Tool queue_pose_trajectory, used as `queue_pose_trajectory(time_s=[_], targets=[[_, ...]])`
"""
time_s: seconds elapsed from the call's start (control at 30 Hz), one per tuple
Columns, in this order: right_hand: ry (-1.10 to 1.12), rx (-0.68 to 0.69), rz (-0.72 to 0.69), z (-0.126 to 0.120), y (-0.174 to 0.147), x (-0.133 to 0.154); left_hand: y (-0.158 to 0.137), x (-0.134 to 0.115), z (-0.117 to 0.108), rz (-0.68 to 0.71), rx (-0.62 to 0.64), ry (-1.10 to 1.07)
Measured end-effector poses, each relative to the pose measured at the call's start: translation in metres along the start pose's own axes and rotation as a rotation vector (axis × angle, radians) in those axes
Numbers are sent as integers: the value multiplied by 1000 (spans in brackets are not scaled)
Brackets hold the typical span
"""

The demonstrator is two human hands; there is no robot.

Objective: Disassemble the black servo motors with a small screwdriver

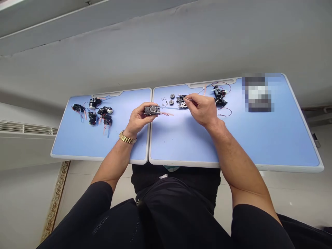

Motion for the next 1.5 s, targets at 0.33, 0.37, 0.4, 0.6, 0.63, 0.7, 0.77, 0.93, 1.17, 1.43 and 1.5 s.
queue_pose_trajectory(time_s=[0.33, 0.37, 0.4, 0.6, 0.63, 0.7, 0.77, 0.93, 1.17, 1.43, 1.5], targets=[[279, 139, 66, 5, -2, 8, -2, -1, 16, 0, 101, 45], [310, 149, 56, 4, -3, 14, -1, 0, 16, -10, 105, 42], [331, 153, 50, 3, -3, 19, -1, 2, 15, -21, 107, 38], [222, 53, 38, -12, -6, 38, 2, 7, 13, -12, 107, 43], [201, 35, 43, -14, -7, 38, 3, 7, 13, -7, 103, 51], [208, 17, 55, -16, -7, 37, 3, 8, 13, 1, 98, 53], [261, 10, 53, -17, -7, 38, 2, 8, 14, 7, 99, 44], [387, 8, 14, -14, -7, 53, 1, 8, 16, -22, 99, 46], [478, 35, 89, 2, -15, 51, 1, 10, 17, -72, 91, 68], [505, 61, 82, 7, -16, 48, 1, 9, 18, -44, 86, 73], [517, 58, 82, 7, -16, 49, 1, 9, 17, -40, 87, 72]])
Point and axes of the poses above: each hand's wrist, its own y-axis towards the middle knuckle, its own z-axis out of the palm, x = y × z, the point moved 10 cm from there along y, towards the middle knuckle, and after that the axes turned 10 degrees about -z, right-handed, at the moved point
